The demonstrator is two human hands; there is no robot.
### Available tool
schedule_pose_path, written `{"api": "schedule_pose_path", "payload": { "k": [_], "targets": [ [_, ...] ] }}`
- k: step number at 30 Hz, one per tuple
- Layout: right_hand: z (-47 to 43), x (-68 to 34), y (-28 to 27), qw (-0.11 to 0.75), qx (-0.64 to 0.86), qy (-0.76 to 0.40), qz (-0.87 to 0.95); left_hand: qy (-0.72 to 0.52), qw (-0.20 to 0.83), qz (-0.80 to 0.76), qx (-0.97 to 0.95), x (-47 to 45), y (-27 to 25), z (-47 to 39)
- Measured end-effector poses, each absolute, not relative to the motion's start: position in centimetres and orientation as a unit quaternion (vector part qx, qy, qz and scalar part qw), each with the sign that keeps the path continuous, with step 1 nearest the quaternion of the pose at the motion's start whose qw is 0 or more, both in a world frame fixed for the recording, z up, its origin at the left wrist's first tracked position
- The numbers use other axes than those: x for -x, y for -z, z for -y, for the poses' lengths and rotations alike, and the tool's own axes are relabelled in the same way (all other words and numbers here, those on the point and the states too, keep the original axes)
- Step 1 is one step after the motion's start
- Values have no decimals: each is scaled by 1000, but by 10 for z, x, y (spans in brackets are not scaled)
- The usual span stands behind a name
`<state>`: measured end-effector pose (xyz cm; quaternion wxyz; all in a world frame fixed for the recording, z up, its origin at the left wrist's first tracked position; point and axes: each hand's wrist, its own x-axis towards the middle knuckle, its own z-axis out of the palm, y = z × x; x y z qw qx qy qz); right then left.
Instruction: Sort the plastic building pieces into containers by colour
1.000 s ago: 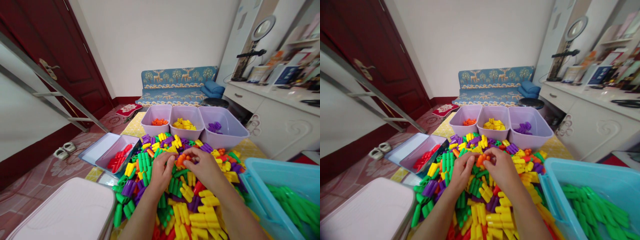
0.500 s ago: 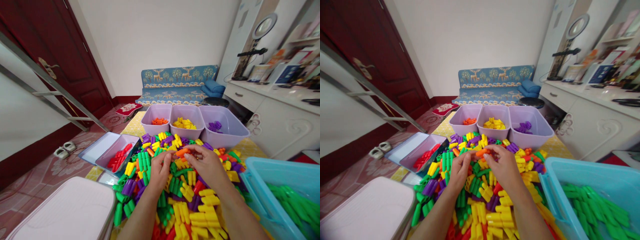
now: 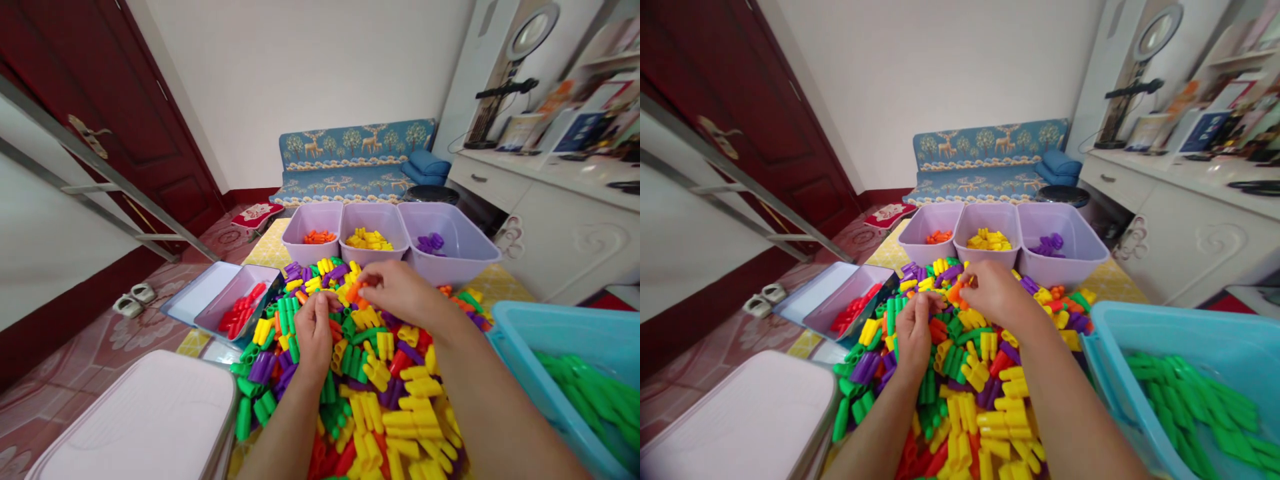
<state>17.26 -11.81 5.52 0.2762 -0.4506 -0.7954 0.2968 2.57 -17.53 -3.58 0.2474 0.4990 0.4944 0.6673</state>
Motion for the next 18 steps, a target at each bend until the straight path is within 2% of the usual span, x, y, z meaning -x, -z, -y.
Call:
{"api": "schedule_pose_path", "payload": {
  "k": [4, 5, 7, 11, 14, 18],
  "targets": [
    [98, -146, -61, 549, 432, -297, 651, -663, 243, -498, -504, -26, 37, 175],
    [99, -144, -59, 588, 409, -298, 631, -660, 244, -499, -507, -26, 38, 175],
    [106, -145, -52, 613, 381, -292, 628, -652, 240, -503, -514, -26, 38, 174],
    [124, -171, -26, 535, 446, -247, 674, -614, 193, -518, -564, -25, 39, 171],
    [131, -193, -5, 432, 517, -187, 715, -558, 103, -530, -630, -26, 40, 169],
    [138, -205, 12, 343, 532, -155, 758, -449, 17, -559, -697, -28, 43, 168]
  ]
}}
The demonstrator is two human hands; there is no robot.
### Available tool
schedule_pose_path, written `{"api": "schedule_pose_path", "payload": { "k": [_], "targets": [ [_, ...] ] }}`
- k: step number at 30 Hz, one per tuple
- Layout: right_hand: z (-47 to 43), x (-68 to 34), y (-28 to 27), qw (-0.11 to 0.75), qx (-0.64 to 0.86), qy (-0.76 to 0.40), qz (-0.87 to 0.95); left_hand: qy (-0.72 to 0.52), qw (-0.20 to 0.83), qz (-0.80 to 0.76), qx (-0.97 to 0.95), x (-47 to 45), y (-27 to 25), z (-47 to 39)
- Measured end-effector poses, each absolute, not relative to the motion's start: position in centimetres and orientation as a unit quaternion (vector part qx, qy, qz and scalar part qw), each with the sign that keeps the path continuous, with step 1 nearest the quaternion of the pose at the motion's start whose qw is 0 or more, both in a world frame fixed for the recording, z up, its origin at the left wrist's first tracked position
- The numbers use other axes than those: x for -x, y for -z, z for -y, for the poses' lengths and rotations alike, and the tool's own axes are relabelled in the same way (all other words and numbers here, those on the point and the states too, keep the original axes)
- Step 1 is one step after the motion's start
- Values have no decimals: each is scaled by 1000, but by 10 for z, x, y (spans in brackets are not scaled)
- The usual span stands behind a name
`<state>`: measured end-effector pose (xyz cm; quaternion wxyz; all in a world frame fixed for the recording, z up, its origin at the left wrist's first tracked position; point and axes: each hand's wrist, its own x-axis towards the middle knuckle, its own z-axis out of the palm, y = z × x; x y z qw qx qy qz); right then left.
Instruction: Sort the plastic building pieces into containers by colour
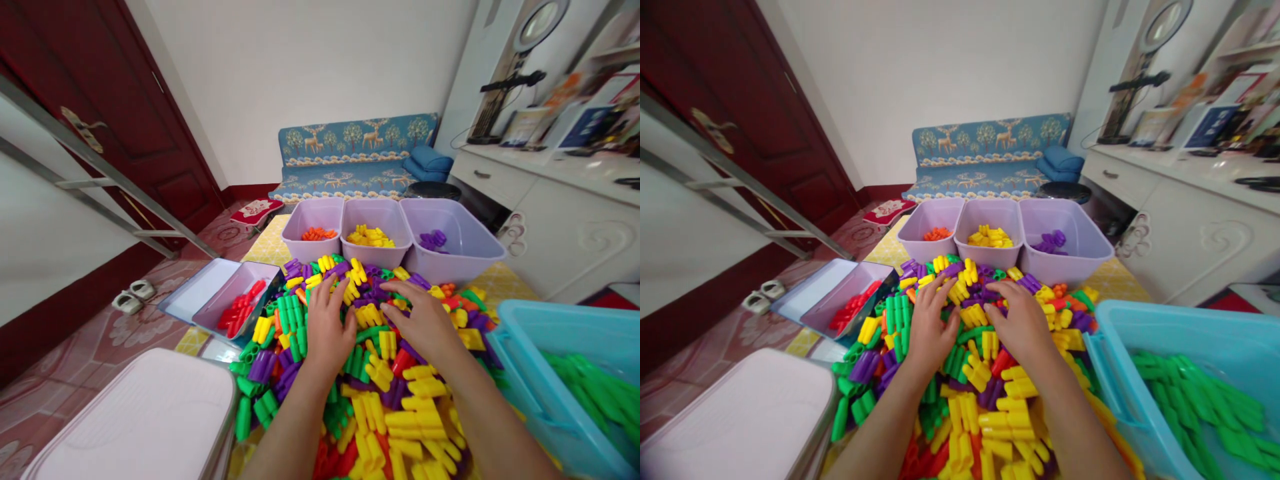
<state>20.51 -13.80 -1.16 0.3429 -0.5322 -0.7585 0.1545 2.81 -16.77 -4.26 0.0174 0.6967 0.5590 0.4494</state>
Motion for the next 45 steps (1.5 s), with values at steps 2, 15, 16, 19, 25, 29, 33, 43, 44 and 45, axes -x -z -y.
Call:
{"api": "schedule_pose_path", "payload": {
  "k": [2, 15, 16, 19, 25, 29, 33, 43, 44, 45],
  "targets": [
    [141, -203, 16, 298, 525, -158, 781, -405, 10, -577, -710, -29, 43, 168],
    [144, -188, 23, 325, 488, -250, 771, -484, 106, -553, -670, -26, 44, 165],
    [144, -189, 22, 337, 483, -263, 764, -499, 124, -553, -656, -27, 43, 166],
    [144, -190, 20, 375, 482, -299, 733, -525, 167, -563, -616, -27, 42, 168],
    [149, -190, 12, 371, 503, -351, 697, -548, 210, -552, -593, -28, 41, 171],
    [153, -188, 6, 386, 506, -342, 692, -565, 236, -536, -582, -27, 38, 172],
    [155, -190, 0, 391, 464, -442, 660, -574, 265, -509, -584, -27, 34, 174],
    [155, -210, -10, 338, 443, -456, 694, -596, 257, -521, -555, -27, 38, 174],
    [152, -210, -10, 416, 439, -455, 653, -593, 253, -524, -556, -27, 38, 174],
    [150, -210, -9, 490, 426, -449, 614, -592, 252, -524, -558, -27, 37, 174]
  ]
}}
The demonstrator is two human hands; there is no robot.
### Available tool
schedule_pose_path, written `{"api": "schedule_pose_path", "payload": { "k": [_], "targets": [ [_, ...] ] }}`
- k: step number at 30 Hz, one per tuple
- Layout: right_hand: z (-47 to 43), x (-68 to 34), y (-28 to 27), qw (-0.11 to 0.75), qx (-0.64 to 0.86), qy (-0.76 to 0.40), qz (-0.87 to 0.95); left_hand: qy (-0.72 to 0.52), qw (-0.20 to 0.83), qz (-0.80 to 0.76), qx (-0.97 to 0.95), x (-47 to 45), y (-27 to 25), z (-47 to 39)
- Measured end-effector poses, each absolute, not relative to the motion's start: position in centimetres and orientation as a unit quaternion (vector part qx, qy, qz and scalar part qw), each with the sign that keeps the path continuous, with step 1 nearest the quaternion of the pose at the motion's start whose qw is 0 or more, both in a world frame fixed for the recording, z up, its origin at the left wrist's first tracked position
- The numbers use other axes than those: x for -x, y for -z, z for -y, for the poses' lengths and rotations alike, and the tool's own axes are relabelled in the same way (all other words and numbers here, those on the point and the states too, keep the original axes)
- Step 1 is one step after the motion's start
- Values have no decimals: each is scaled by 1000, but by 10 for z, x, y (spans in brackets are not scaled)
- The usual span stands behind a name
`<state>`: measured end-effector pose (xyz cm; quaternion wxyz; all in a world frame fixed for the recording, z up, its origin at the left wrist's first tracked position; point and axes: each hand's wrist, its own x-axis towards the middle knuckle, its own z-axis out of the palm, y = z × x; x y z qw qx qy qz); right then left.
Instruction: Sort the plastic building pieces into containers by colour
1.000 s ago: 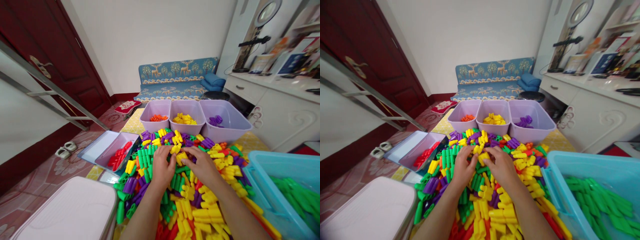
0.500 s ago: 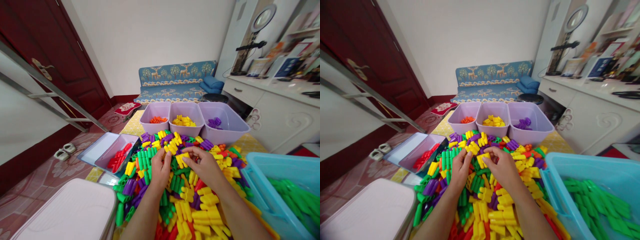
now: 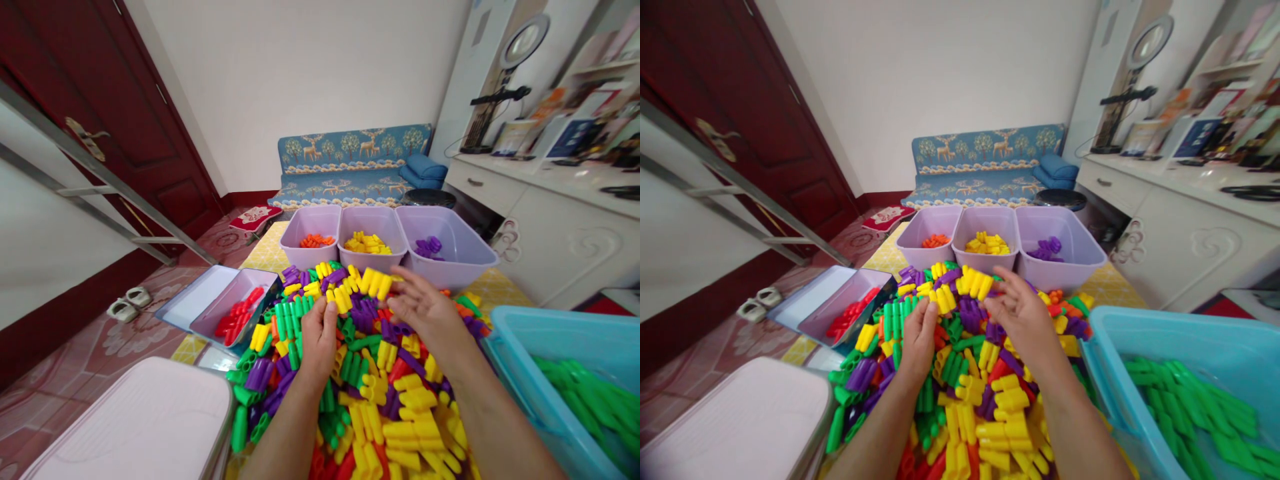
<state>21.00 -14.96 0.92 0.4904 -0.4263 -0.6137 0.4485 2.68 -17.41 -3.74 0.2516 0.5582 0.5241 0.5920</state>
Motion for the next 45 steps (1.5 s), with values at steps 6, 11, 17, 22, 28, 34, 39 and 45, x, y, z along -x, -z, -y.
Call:
{"api": "schedule_pose_path", "payload": {
  "k": [6, 11, 17, 22, 28, 34, 39, 45],
  "targets": [
    [141, -211, -3, 525, 458, -265, 666, -589, 243, -521, -568, -28, 39, 173],
    [135, -209, 20, 328, 531, -112, 773, -605, 242, -538, -535, -31, 47, 167],
    [138, -206, 23, 217, 543, -99, 805, -641, 242, -513, -517, -31, 47, 167],
    [139, -205, 20, 201, 545, -111, 807, -559, 190, -491, -641, -31, 39, 172],
    [140, -206, 8, 259, 572, -161, 761, -401, 107, -491, -766, -34, 29, 176],
    [151, -218, -8, 278, 548, -230, 755, -339, 78, -498, -794, -37, 28, 177],
    [151, -222, -10, 350, 512, -361, 697, -340, 84, -501, -791, -35, 32, 175],
    [145, -224, -21, 698, 394, -428, 417, -415, 126, -488, -757, -32, 41, 172]
  ]
}}
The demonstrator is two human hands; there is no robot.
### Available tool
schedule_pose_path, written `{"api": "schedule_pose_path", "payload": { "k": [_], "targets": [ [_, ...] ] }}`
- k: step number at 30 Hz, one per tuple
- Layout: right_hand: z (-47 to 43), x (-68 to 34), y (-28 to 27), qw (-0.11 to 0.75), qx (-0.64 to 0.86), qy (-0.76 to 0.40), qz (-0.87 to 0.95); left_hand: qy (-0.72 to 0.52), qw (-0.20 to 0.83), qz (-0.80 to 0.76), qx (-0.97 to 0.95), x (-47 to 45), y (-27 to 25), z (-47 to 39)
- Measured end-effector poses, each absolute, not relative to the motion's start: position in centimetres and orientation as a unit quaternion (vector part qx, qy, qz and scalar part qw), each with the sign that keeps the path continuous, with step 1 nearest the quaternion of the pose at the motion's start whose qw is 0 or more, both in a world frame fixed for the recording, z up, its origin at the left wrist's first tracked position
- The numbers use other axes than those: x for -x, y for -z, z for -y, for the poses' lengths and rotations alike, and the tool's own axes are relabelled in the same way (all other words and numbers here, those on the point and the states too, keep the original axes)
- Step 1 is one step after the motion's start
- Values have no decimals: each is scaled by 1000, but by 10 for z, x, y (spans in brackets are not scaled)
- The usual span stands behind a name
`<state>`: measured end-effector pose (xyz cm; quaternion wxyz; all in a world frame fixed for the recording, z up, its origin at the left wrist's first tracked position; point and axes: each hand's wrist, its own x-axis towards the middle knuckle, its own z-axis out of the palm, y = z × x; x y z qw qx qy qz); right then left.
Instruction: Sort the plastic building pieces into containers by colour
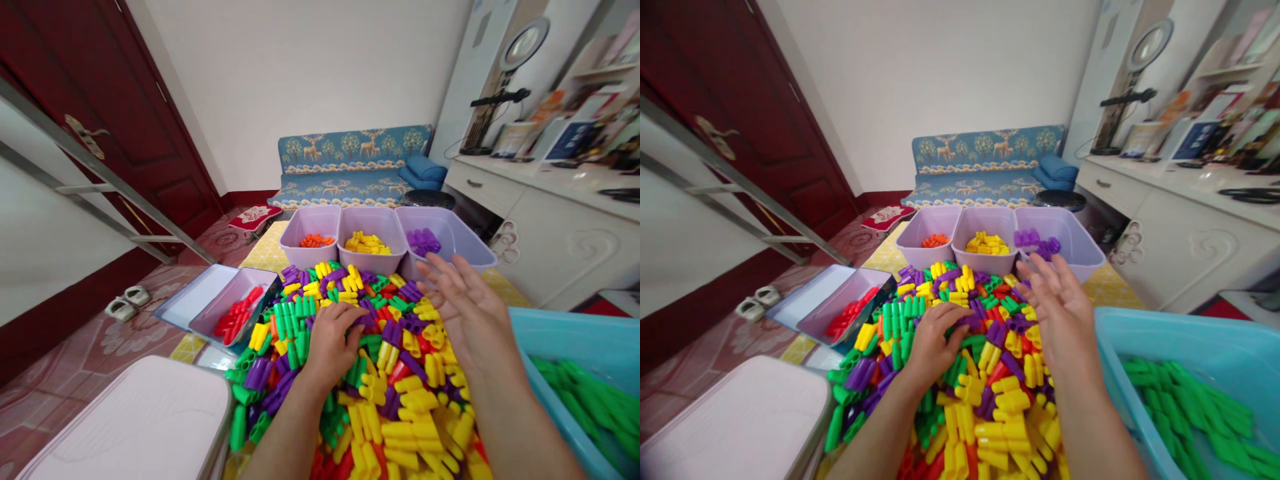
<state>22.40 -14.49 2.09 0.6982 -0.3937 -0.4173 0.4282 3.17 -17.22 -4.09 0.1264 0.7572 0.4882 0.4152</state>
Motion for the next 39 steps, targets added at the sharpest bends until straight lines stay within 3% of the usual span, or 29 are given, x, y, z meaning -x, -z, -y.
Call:
{"api": "schedule_pose_path", "payload": {
  "k": [2, 6, 13, 18, 28, 33, 39],
  "targets": [
    [144, -227, -19, 678, 420, -422, 430, -472, 151, -489, -718, -32, 43, 171],
    [140, -233, -5, 532, 515, -375, 558, -555, 183, -525, -618, -31, 48, 170],
    [133, -233, 14, 268, 602, -77, 748, -620, 213, -529, -539, -28, 55, 164],
    [137, -225, 14, 120, 647, -12, 753, -648, 199, -510, -530, -29, 50, 165],
    [139, -218, 14, 79, 655, 26, 751, -603, 155, -509, -595, -29, 46, 170],
    [140, -217, 12, 116, 626, -5, 771, -614, 167, -520, -570, -30, 48, 171],
    [150, -201, 2, 199, 540, -129, 808, -630, 199, -511, -550, -31, 44, 174]
  ]
}}
